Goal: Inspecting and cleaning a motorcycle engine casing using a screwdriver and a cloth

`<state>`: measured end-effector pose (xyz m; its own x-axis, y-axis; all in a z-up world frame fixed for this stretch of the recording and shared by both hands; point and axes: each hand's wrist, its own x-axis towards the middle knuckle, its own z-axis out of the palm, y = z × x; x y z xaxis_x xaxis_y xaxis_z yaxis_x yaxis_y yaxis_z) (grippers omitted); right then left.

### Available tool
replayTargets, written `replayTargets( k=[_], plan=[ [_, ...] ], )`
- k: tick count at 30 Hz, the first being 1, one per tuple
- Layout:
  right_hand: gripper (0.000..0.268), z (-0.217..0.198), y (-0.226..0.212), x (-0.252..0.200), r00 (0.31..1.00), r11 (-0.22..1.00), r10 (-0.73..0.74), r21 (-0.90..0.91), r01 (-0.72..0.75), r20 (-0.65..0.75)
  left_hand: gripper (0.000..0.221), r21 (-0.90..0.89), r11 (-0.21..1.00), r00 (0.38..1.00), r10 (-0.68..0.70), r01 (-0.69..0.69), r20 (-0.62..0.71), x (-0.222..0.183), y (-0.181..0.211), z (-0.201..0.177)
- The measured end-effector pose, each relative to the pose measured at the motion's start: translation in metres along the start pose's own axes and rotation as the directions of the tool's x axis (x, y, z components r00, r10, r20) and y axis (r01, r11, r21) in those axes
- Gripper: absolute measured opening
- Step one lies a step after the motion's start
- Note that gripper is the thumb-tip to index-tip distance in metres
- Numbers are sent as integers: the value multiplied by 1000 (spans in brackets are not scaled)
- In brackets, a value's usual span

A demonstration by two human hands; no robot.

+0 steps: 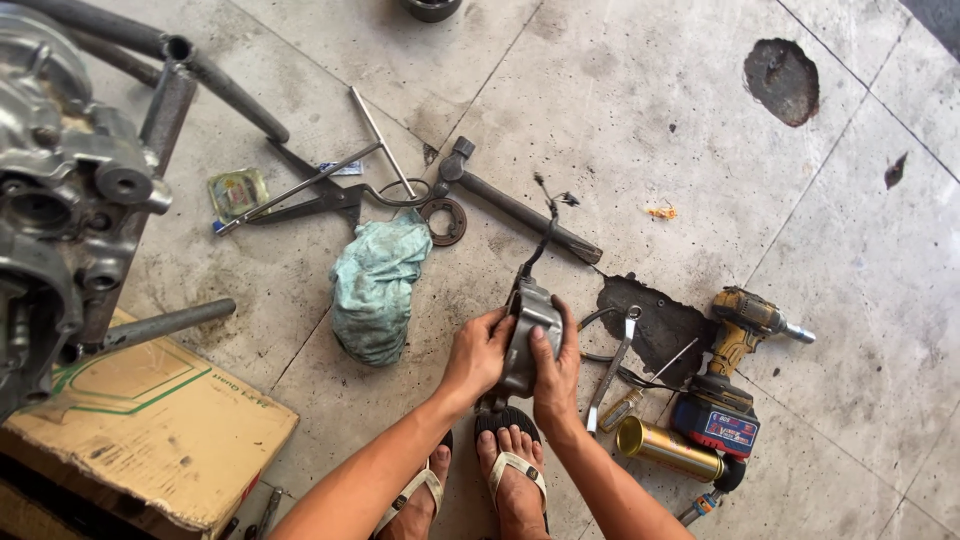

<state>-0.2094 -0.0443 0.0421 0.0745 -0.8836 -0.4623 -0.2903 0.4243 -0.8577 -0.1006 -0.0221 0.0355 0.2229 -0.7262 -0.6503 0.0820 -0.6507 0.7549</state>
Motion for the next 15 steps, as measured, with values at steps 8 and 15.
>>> replayTargets(
  k=[8, 15],
  plan=[
    [60, 2, 3, 7, 999, 997, -36, 70, 38, -24, 35, -42, 995, 995, 86, -88, -40, 8, -12, 5],
    [60, 7, -5, 8, 996, 996, -89, 27, 89, -8, 32, 79, 973, 976, 219, -217, -19, 20, -27, 2]
  ],
)
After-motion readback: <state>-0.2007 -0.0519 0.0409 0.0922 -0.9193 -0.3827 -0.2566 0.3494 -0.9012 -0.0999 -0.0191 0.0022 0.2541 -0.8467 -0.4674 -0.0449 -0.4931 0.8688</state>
